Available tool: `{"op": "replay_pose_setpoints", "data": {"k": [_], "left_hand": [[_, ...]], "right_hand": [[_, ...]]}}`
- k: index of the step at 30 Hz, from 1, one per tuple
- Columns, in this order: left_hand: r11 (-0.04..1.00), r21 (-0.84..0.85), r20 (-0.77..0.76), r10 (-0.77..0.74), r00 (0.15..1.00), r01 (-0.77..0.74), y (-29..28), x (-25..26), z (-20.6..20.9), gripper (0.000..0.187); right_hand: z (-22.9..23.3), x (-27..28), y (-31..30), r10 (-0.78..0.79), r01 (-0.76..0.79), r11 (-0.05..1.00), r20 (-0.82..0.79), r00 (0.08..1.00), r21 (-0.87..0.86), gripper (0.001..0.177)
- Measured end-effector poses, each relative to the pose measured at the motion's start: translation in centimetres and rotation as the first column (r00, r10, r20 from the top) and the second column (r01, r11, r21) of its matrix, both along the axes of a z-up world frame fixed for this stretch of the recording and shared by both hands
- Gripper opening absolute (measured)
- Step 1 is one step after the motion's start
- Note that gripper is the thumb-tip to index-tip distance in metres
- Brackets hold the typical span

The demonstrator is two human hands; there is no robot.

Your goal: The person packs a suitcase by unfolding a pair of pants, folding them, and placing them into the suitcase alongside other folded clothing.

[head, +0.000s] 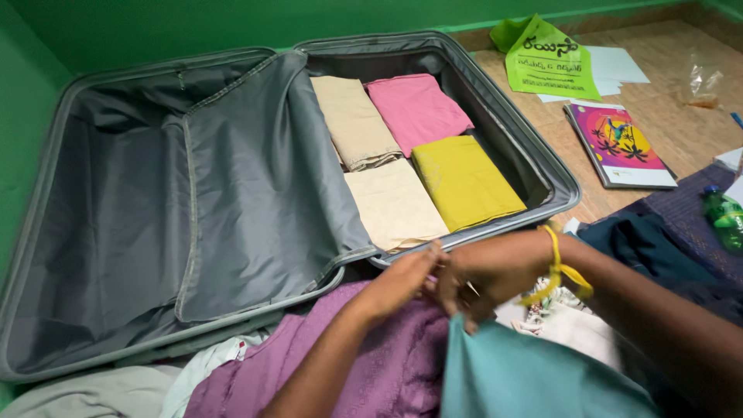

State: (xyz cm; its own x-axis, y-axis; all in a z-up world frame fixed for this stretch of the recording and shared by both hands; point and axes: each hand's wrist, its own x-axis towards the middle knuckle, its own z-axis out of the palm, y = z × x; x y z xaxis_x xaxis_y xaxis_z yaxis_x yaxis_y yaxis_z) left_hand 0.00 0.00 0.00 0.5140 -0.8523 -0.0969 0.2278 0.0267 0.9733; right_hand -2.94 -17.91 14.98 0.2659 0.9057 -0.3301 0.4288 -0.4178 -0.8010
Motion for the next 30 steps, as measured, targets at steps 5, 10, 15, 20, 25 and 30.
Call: {"op": "replay_pose_setpoints", "data": {"k": [5,10,15,20,25,30], "left_hand": [[0.977,-0.202,-0.4,-0.014,0.916,-0.074,2.7,-0.8,4.2,0.087],[0.93,-0.078,-0.335,0.315,0.888,-0.36,6.4,-0.5,7.1,0.068],[0.645,-0.27,-0.097,0.721,0.687,-0.715,12.0,1.8,8.6,0.059],[0.316,-0.139,-0.222,0.914,0.341,-0.938,19.8,4.7,5.6,0.056],[-0.02,0.014,-0.254,0.967,-0.023,-1.0,28.0,7.2,-0.2,0.055],[0.071,0.035,-0.495,0.868,0.044,-0.997,31.6,6.4,-3.6,0.059]], "right_hand": [[0.1,3.6,1.3,-0.543,0.538,0.839,-0.088,0.835,-0.073,0.017],[-1.1,10.1,4.8,-0.609,0.556,0.573,-0.141,0.781,0.603,0.016],[-4.8,15.3,11.3,-0.583,0.567,0.551,-0.204,0.786,0.612,0.031],[-11.2,20.0,16.6,-0.512,0.656,0.622,-0.413,0.754,0.426,0.056],[-19.2,22.4,21.1,-0.396,0.492,0.779,-0.304,0.867,0.389,0.062],[-26.6,20.7,21.2,-0.448,0.575,0.749,-0.388,0.805,0.329,0.058]]}}
